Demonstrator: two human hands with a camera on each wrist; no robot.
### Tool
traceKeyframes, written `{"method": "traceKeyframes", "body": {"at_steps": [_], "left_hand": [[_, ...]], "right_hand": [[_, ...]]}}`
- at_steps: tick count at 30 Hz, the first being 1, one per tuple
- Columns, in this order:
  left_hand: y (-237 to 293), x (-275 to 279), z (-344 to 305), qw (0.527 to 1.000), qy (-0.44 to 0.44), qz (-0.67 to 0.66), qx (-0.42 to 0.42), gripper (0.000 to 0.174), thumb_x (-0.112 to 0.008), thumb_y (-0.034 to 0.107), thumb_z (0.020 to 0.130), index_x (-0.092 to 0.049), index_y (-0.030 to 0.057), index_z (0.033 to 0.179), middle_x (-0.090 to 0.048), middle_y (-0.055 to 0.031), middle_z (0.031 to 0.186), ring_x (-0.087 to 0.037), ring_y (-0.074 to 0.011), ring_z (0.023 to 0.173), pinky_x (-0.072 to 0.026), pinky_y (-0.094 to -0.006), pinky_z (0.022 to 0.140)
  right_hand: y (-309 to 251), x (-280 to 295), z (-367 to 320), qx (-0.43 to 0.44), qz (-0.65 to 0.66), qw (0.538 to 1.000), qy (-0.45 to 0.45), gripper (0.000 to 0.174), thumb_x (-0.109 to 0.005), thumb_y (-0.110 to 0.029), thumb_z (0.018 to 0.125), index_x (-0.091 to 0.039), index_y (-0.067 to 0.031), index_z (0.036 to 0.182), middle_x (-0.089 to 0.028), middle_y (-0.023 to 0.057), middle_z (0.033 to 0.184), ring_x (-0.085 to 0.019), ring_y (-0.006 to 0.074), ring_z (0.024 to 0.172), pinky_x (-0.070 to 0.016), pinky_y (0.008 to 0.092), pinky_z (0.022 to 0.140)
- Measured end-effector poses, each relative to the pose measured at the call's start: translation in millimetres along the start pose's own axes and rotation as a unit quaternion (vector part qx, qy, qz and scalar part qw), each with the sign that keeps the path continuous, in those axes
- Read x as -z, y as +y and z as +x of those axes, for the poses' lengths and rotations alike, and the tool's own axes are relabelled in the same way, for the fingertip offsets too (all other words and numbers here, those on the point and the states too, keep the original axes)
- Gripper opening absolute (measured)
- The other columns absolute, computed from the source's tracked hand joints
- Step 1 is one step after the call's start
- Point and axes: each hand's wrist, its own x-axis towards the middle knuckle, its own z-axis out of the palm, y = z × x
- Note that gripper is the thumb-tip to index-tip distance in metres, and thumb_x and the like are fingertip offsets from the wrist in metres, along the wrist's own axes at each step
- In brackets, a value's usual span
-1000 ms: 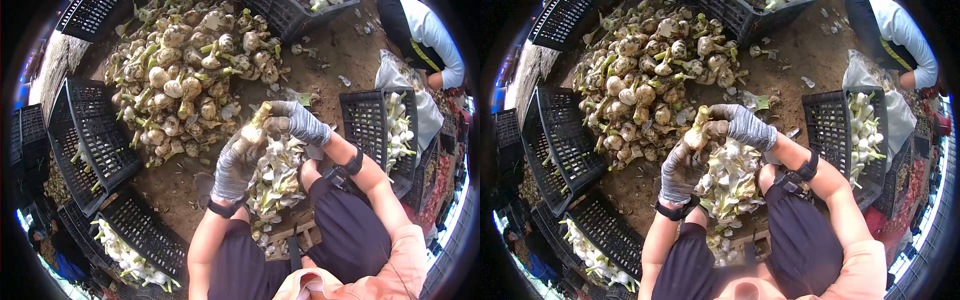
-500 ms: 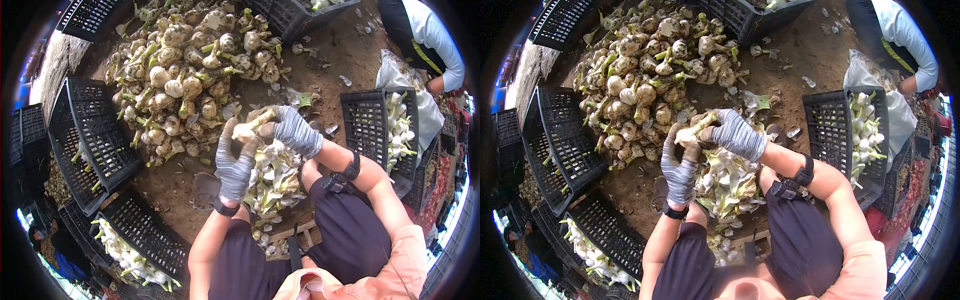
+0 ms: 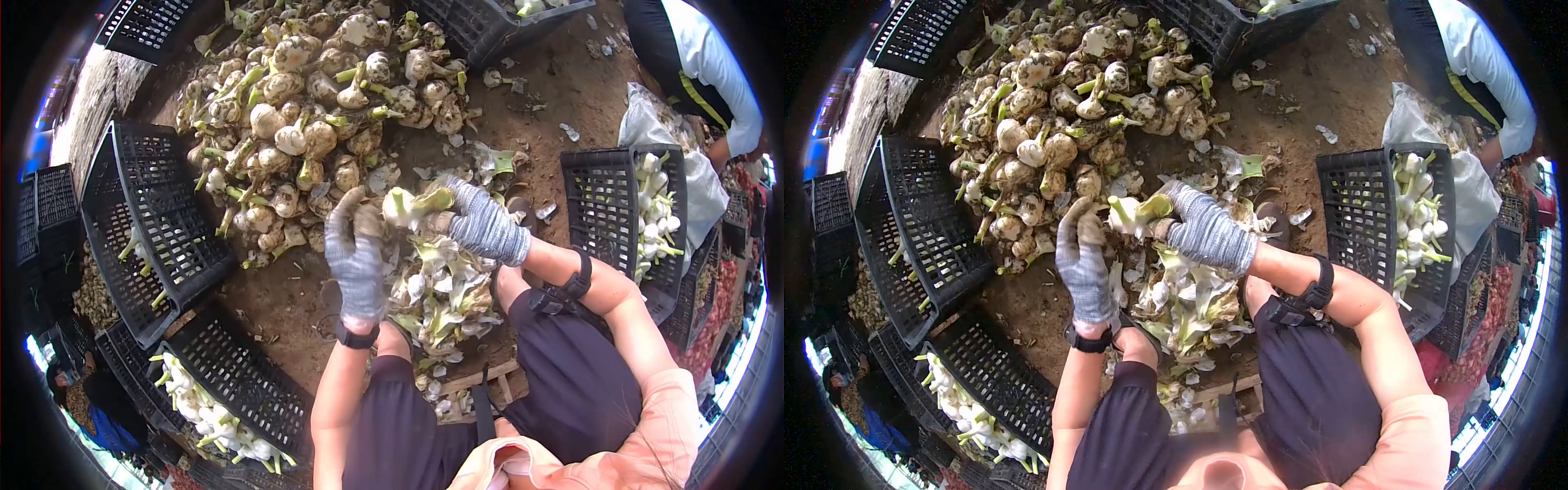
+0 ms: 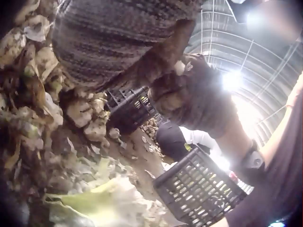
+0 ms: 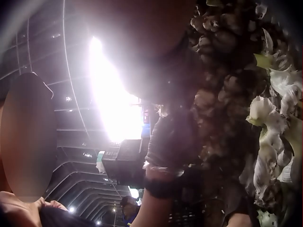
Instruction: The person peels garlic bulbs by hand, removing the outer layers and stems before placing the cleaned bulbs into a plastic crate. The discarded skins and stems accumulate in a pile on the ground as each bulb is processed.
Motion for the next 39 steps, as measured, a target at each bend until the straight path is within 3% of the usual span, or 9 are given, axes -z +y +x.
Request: {"method": "traceKeyframes", "body": {"at_steps": [6,13,15,19,23,26,29,32,39], "left_hand": [[-12,9,5,0.964,-0.107,0.207,-0.131,0.025,-0.068,-0.003,0.076,-0.062,0.0002,0.100,-0.060,-0.0063,0.097,-0.058,-0.0154,0.092,-0.0473,-0.0276,0.082],[-2,20,7,0.930,-0.201,0.224,-0.210,0.019,-0.070,-0.001,0.074,-0.066,0.0048,0.091,-0.063,-0.0101,0.098,-0.063,-0.0214,0.085,-0.0498,-0.0314,0.075],[6,22,7,0.949,-0.230,0.151,-0.155,0.018,-0.070,0.001,0.074,-0.066,0.0035,0.091,-0.063,-0.0098,0.098,-0.062,-0.0195,0.087,-0.0499,-0.0309,0.075],[5,31,5,0.967,-0.252,-0.012,-0.038,0.013,-0.070,0.008,0.079,-0.065,0.0034,0.090,-0.062,-0.0085,0.099,-0.059,-0.0160,0.088,-0.0489,-0.0295,0.077],[2,23,4,0.970,-0.170,-0.153,0.078,0.020,-0.069,0.017,0.083,-0.061,0.0032,0.097,-0.063,-0.0066,0.097,-0.060,-0.0148,0.087,-0.0495,-0.0273,0.075],[-8,32,9,0.940,-0.145,-0.259,0.169,0.031,-0.063,0.015,0.086,-0.053,0.0010,0.112,-0.062,-0.0090,0.105,-0.062,-0.0181,0.094,-0.0519,-0.0297,0.081],[-21,34,10,0.909,-0.142,-0.334,0.205,0.035,-0.061,0.011,0.085,-0.051,0.0004,0.116,-0.060,-0.0123,0.111,-0.060,-0.0211,0.099,-0.0510,-0.0324,0.086],[-24,32,9,0.884,-0.141,-0.359,0.266,0.041,-0.062,0.010,0.081,-0.049,-0.0005,0.119,-0.059,-0.0130,0.111,-0.060,-0.0226,0.099,-0.0512,-0.0338,0.086],[-35,26,5,0.833,-0.153,-0.408,0.342,0.036,-0.060,0.008,0.082,-0.051,-0.0023,0.116,-0.060,-0.0128,0.109,-0.060,-0.0223,0.098,-0.0508,-0.0315,0.085]], "right_hand": [[-8,1,0,0.216,-0.185,0.958,0.031,0.033,-0.058,-0.006,0.073,-0.055,-0.0006,0.105,-0.053,0.0170,0.112,-0.056,0.0332,0.096,-0.0459,0.0353,0.085],[-9,22,8,-0.034,0.048,0.998,0.001,0.022,-0.054,-0.012,0.085,-0.057,0.0011,0.102,-0.061,0.0064,0.083,-0.056,0.0139,0.077,-0.0476,0.0282,0.072],[-6,17,16,0.030,0.047,0.998,0.023,0.020,-0.049,-0.011,0.087,-0.055,0.0035,0.100,-0.061,0.0056,0.077,-0.059,0.0150,0.064,-0.0501,0.0268,0.057],[5,22,15,-0.190,0.206,0.960,-0.019,0.019,-0.050,-0.010,0.087,-0.055,0.0028,0.099,-0.062,0.0056,0.074,-0.061,0.0114,0.059,-0.0512,0.0261,0.048],[38,19,0,-0.152,0.047,0.976,-0.150,0.024,-0.055,-0.016,0.087,-0.057,0.0018,0.103,-0.062,0.0058,0.078,-0.060,0.0114,0.059,-0.0519,0.0272,0.052],[9,36,-21,-0.124,0.070,0.945,-0.296,0.039,-0.060,-0.023,0.085,-0.055,-0.0003,0.117,-0.063,0.0118,0.093,-0.062,0.0180,0.088,-0.0518,0.0310,0.075],[-25,46,-23,0.079,-0.219,0.934,-0.271,0.049,-0.062,-0.025,0.083,-0.049,-0.0027,0.125,-0.058,0.0199,0.110,-0.057,0.0281,0.105,-0.0481,0.0355,0.086],[-19,40,-11,0.108,-0.389,0.908,-0.114,0.059,-0.065,-0.027,0.080,-0.044,-0.0056,0.131,-0.052,0.0242,0.118,-0.053,0.0362,0.108,-0.0469,0.0392,0.089],[-15,18,2,0.162,-0.304,0.937,-0.066,0.029,-0.059,-0.019,0.080,-0.062,-0.0044,0.105,-0.060,0.0157,0.102,-0.059,0.0342,0.092,-0.0489,0.0407,0.078]]}}
